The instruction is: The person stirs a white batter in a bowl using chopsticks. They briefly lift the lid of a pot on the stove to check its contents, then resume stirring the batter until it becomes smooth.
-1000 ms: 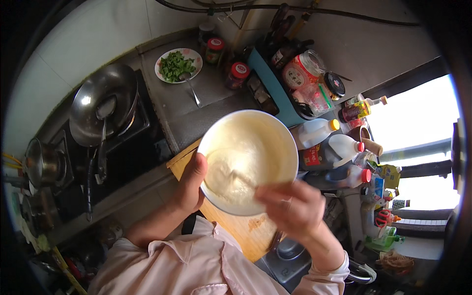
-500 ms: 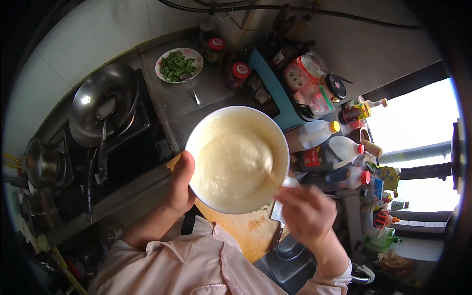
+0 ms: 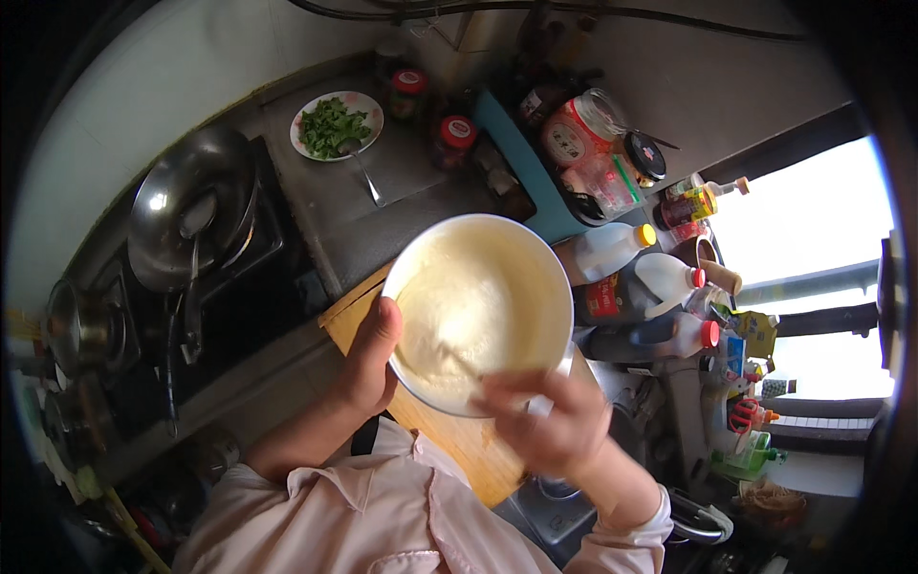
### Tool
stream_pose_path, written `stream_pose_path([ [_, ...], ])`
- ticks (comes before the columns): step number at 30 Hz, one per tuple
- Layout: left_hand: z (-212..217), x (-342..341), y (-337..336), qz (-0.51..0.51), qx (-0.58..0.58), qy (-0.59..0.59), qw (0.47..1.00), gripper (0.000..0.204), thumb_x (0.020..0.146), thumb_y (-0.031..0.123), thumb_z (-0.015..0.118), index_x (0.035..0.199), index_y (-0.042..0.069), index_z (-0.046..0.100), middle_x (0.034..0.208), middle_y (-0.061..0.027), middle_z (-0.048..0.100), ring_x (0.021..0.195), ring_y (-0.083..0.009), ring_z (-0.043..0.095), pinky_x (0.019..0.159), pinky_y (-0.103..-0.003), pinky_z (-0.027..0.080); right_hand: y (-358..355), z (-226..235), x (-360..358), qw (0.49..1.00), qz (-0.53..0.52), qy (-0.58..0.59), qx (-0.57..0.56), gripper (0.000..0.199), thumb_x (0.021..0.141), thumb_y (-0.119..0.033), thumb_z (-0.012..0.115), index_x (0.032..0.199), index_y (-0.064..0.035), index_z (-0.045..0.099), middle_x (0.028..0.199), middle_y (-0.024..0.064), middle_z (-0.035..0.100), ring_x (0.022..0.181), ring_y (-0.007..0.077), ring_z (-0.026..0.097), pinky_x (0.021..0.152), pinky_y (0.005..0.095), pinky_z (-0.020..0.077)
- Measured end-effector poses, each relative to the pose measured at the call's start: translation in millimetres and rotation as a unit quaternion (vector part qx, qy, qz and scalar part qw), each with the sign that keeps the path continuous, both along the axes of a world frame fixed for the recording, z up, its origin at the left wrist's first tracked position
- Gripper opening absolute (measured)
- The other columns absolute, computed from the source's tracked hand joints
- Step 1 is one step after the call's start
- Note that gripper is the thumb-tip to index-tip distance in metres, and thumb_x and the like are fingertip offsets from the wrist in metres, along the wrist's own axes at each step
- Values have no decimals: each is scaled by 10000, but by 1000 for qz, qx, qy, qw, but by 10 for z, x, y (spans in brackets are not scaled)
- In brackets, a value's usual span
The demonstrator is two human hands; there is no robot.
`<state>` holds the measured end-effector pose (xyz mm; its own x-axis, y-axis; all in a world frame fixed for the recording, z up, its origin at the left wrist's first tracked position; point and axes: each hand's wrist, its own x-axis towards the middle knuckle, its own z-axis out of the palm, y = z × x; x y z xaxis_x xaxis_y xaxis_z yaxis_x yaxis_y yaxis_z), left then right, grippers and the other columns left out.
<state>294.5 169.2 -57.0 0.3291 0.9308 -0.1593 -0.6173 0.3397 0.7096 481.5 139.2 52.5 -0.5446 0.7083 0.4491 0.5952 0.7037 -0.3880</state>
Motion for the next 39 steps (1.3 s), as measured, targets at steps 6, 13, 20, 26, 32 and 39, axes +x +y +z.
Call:
stream_pose_path([
  [6,106,-106,93,-26,54,-14,998,767,949,602,329,1433,9,285,1414,-133,419,1307,-243,410,1075,-385,333,-210,-31,202,994,-87,-62,5,195,682,-32,737,865,-99,724,790,70,663,669,178,672,554,278,550],
  [13,96,-41,19,-34,6,-21,999,774,945,606,335,1439,13,270,1424,-130,403,1308,-231,406,1075,-374,332,213,77,268,993,-110,35,-31,301,683,43,664,943,-102,708,814,60,660,678,200,656,567,290,534],
  [20,-5,19,-3,-33,-19,-45,998,770,948,603,327,1444,18,259,1437,-130,385,1317,-226,393,1066,-385,348,-92,51,-22,999,-39,24,-28,254,693,2,720,933,-79,710,784,76,640,627,190,646,530,268,532],
  [26,193,-167,30,-32,41,-32,998,777,943,602,350,1428,-2,282,1404,-143,425,1286,-251,435,1062,-390,357,-230,173,187,990,-134,-28,-28,258,706,45,682,937,-67,711,796,94,648,659,185,661,572,277,554],
  [32,181,-31,-107,-81,-20,-43,996,756,948,596,344,1449,36,259,1427,-124,399,1314,-235,396,1082,-381,326,-78,187,0,986,-146,60,-62,285,681,56,656,906,-109,715,785,59,643,623,201,634,540,287,509],
  [39,136,-163,-115,-81,45,-25,995,782,943,607,337,1451,21,241,1435,-153,382,1317,-258,395,1088,-388,319,-615,262,-156,991,-113,38,-67,301,640,44,636,862,-134,735,765,25,669,660,153,657,514,272,513],
])
